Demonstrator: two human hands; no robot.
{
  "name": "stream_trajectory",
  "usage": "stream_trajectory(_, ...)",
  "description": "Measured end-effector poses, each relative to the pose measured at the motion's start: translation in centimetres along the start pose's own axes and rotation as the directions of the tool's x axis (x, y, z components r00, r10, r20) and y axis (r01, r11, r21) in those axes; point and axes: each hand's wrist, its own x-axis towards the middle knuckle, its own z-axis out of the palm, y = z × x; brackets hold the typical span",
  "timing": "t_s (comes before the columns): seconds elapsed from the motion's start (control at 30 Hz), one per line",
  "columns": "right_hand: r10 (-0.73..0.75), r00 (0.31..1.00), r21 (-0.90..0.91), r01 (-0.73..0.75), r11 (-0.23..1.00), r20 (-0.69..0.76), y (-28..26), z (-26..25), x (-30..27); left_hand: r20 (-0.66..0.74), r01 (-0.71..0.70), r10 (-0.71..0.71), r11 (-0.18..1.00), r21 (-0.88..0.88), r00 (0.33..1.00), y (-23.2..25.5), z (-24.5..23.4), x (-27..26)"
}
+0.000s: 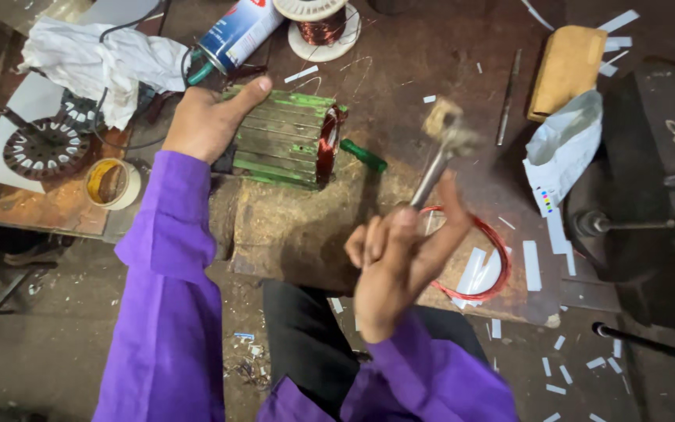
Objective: The person winds copper wire around a green motor stator, inserts white insulating strips between layers, and uses a hammer to compact the windings. The person repeats this process multiple times, adjusting the stator and wire as needed.
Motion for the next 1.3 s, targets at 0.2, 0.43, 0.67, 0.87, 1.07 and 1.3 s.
stream_trajectory(0.2,0.527,0.850,0.038,-0.527,0.849,0.029,1.9,1.3,0.5,0.011,-0.073,0.075,0.992,-0.100,0.997,1.1,-0.5,-0.7)
stream_trajectory(0.43,0.177,0.979,-0.521,-0.100,0.848,0.101,-5.3,-4.8,7.1,0.074,-0.128,0.152,0.957,-0.262,0.986,-0.4,-0.8,-3.4)
stream_trajectory(0.67,-0.029,0.783,-0.773,0.606,-0.188,0.622,-5.0,-7.9,13.5,0.186,-0.151,0.234,0.914,-0.376,0.954,-0.6,-1.5,-3.4)
stream_trajectory(0.87,0.097,0.506,-0.501,0.774,0.387,0.857,-2.8,-1.8,8.1,0.169,-0.127,0.164,0.970,-0.208,0.972,-1.0,-1.4,-2.4)
stream_trajectory(1.07,0.098,0.329,-0.342,0.874,0.344,0.939,1.4,0.2,8.4,0.106,-0.318,0.316,0.948,0.004,0.943,-0.3,-1.1,-0.7)
stream_trajectory(1.3,0.134,0.395,-0.417,0.872,0.258,0.909,2.2,-0.5,9.4,0.111,-0.225,0.217,0.972,0.065,0.970,-0.7,0.2,1.5)
